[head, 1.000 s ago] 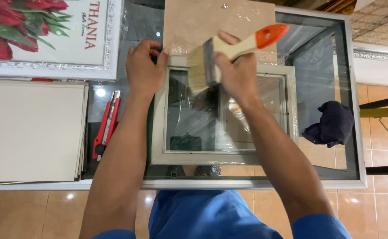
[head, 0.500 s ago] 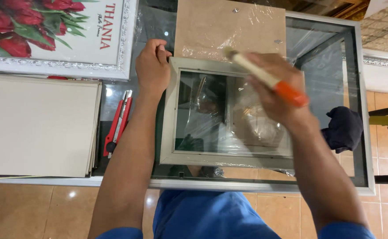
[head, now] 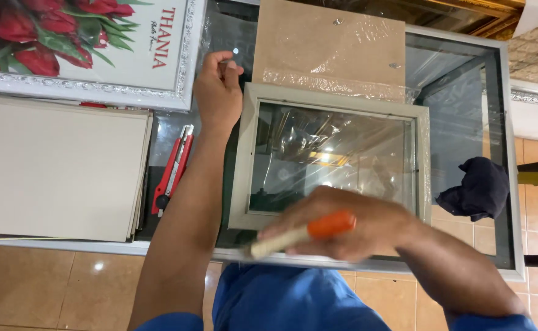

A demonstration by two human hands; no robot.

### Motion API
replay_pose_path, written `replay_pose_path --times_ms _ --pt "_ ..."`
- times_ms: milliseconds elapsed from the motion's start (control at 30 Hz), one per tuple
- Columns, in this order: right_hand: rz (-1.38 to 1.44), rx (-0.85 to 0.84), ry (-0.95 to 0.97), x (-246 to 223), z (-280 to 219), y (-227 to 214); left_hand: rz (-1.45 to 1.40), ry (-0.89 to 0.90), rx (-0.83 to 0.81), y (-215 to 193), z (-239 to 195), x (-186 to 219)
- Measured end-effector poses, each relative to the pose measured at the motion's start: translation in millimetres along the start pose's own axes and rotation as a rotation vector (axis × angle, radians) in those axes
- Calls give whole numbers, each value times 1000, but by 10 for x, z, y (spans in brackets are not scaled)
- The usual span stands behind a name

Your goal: The person is brushing dust off a small picture frame and then wiping it with a cloth.

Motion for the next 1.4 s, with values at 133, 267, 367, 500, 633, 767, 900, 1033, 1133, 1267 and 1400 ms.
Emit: replay_pose_path --times_ms 133,267,367,500,633,767,900,1033,1133,1267,1400 --pt "-514 505 60 649 86 -532 208 36 -166 54 -42 7" --pt "-659 608 238 930 35 -431 350 109 -213 25 -51 87" --pt "-426 480 92 493 -132 -13 384 55 -329 36 -34 21" --pt "-19 226 99 235 -365 -67 360 -17 -317 71 -53 -21" --pt "-419 545 101 674 -388 -562 258 -12 -316 40 -53 30" --pt "-387 579 169 795 -510 -213 288 13 -315 37 -42 15" --pt "-170 253 111 229 -709 93 338 -34 -310 64 -33 81" --pt "-64 275 65 519 -1058 -230 410 91 -241 77 -81 101" --pt "-486 712 241 761 -976 -399 452 4 -339 60 -82 169" --pt "-500 606 337 801 -1107 70 451 -10 -342 55 -78 194" --pt "-229 323 229 287 -1262 210 444 -75 -378 59 -40 187"
Point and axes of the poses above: each hand's wrist, its own z-axis towards the middle knuckle, its own y-axis out of the palm, x = y × z, the point moved 1 cm from there along z, towards the middle knuckle, and after that the axes turned 14 degrees about -x, right-handed, at the moved point
